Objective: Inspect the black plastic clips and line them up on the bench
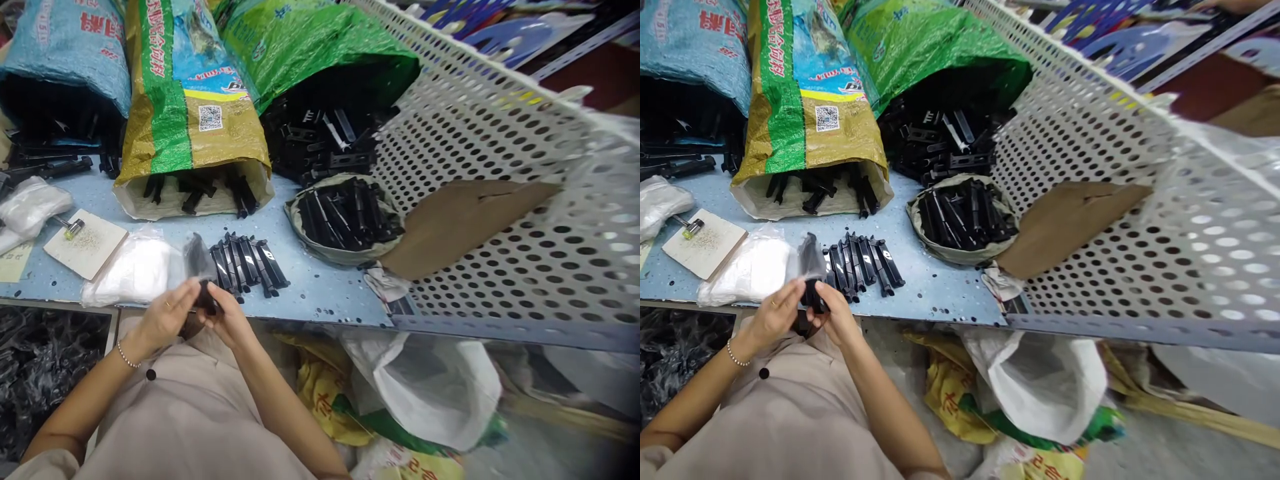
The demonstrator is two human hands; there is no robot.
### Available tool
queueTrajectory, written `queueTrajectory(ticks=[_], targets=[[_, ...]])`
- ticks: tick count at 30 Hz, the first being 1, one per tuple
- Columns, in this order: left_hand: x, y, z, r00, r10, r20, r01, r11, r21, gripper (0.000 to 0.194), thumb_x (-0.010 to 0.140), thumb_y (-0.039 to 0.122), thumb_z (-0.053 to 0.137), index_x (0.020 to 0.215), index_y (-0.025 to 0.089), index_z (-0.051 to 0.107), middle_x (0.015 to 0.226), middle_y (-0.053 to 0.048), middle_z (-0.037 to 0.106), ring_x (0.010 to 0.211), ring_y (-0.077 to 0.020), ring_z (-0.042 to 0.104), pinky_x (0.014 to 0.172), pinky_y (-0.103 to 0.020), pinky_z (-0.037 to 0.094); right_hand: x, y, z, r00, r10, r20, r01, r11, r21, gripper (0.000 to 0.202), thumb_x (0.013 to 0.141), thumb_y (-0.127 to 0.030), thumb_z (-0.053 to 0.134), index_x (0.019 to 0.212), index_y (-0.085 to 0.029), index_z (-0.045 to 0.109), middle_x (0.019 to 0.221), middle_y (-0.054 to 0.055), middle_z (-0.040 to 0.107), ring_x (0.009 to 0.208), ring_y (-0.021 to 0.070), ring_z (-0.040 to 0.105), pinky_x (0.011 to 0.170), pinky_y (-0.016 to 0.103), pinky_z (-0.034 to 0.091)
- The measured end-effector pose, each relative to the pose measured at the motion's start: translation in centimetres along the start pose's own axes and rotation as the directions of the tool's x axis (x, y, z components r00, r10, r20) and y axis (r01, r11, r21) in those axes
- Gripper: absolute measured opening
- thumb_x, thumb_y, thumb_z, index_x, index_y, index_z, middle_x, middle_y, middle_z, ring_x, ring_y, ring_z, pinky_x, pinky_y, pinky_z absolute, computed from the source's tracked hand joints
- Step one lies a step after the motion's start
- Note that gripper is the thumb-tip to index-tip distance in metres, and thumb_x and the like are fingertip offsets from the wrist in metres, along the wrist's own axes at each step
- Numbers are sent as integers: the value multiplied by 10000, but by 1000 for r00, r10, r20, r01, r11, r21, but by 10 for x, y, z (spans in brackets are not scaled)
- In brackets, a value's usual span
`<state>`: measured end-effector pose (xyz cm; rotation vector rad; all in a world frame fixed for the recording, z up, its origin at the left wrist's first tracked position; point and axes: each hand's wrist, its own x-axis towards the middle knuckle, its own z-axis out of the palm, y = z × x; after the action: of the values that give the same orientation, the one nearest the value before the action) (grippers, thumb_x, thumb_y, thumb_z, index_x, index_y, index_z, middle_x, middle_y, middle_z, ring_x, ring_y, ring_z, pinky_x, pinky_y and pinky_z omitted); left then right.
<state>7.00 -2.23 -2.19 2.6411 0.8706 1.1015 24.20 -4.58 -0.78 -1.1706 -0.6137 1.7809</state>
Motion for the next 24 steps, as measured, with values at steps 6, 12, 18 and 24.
queueTrajectory(ticks=[6, 12, 18, 24], targets=[[-6, 25, -59, 963, -113, 245, 170, 960, -223, 672, 909, 108, 497, 1546, 235, 323, 1388, -156, 569, 1296, -248, 571, 1048, -402, 546, -17, -1, 25, 905, -224, 362, 396, 756, -521, 494, 852, -447, 682, 1266, -192, 591, 1234, 104, 588, 1134, 235, 557, 1026, 406, 453], [-86, 30, -198, 726, -582, 366, 631, 775, -20, 516, 790, 161, 530, 1199, 437, 682, 1216, -9, 703, 1120, -248, 678, 958, -377, 581, -15, -27, 5, 905, -183, 383, 415, 569, -709, 393, 992, -414, 501, 1331, -220, 548, 1183, 114, 622, 1017, 230, 616, 902, 395, 502], [-180, -34, -204, 265, -905, 332, 834, 388, 391, 407, 685, 255, 528, 1019, 214, 755, 1090, -97, 739, 960, -297, 721, 860, -395, 580, 11, -33, -23, 950, -312, 5, -57, -188, -981, 228, 959, -289, 545, 1119, -129, 573, 1127, 186, 596, 1076, 303, 571, 798, 347, 489], [-113, -36, -118, 475, -814, 334, 865, 501, -10, 308, 864, 363, 579, 1112, 212, 679, 1083, -75, 709, 938, -222, 695, 878, -353, 552, 15, -28, -13, 980, -197, -33, -83, -249, -965, 421, 959, -281, 539, 1325, -88, 462, 1109, 225, 645, 946, 304, 682, 727, 338, 492]])
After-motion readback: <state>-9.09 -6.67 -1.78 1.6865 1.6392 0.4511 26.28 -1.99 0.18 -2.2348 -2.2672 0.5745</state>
